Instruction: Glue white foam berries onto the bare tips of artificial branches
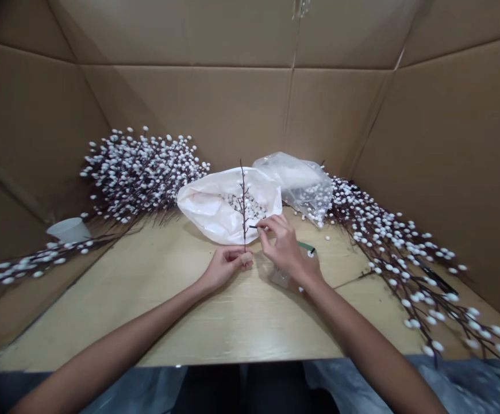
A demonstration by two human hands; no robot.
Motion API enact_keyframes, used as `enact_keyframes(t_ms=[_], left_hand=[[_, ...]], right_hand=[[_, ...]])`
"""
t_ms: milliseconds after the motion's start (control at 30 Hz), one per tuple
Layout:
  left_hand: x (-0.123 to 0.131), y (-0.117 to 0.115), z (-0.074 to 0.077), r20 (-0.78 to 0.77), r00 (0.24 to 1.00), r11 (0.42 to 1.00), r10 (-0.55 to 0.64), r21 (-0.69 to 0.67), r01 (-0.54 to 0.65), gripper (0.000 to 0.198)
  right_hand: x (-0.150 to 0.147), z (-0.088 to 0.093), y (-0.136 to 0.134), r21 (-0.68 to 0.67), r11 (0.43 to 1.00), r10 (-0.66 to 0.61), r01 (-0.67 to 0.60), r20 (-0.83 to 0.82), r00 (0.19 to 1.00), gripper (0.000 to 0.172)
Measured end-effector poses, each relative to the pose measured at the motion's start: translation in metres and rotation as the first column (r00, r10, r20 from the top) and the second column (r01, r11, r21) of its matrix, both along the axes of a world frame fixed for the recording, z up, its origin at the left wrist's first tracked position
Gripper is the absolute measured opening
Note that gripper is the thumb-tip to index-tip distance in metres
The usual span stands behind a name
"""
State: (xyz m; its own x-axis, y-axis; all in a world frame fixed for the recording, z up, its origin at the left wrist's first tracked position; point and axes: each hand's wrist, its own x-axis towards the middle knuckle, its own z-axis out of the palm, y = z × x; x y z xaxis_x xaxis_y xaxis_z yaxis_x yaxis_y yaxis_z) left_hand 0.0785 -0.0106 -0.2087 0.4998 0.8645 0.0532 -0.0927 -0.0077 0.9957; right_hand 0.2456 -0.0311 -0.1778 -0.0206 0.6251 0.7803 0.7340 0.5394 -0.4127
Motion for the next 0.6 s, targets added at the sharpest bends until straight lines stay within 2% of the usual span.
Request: enact_keyframes(t_ms=[367, 600], left_hand=[[-0.0011, 0.0012, -0.0008, -0.011, 1.000, 1.000, -0.009, 0.018, 0.010, 0.037], [-0.0006, -0.0003, 0.0007, -0.013, 1.000, 1.000, -0.011, 0.020, 0.011, 0.038]], right_hand=[[0.0011, -0.0019, -0.0009, 0.011, 1.000, -0.002, 0.002, -0.009, 1.000, 0.012], [0.0025, -0.0011, -0.0015, 0.105, 0.994, -0.010, 0.016, -0.053, 0.999, 0.015]])
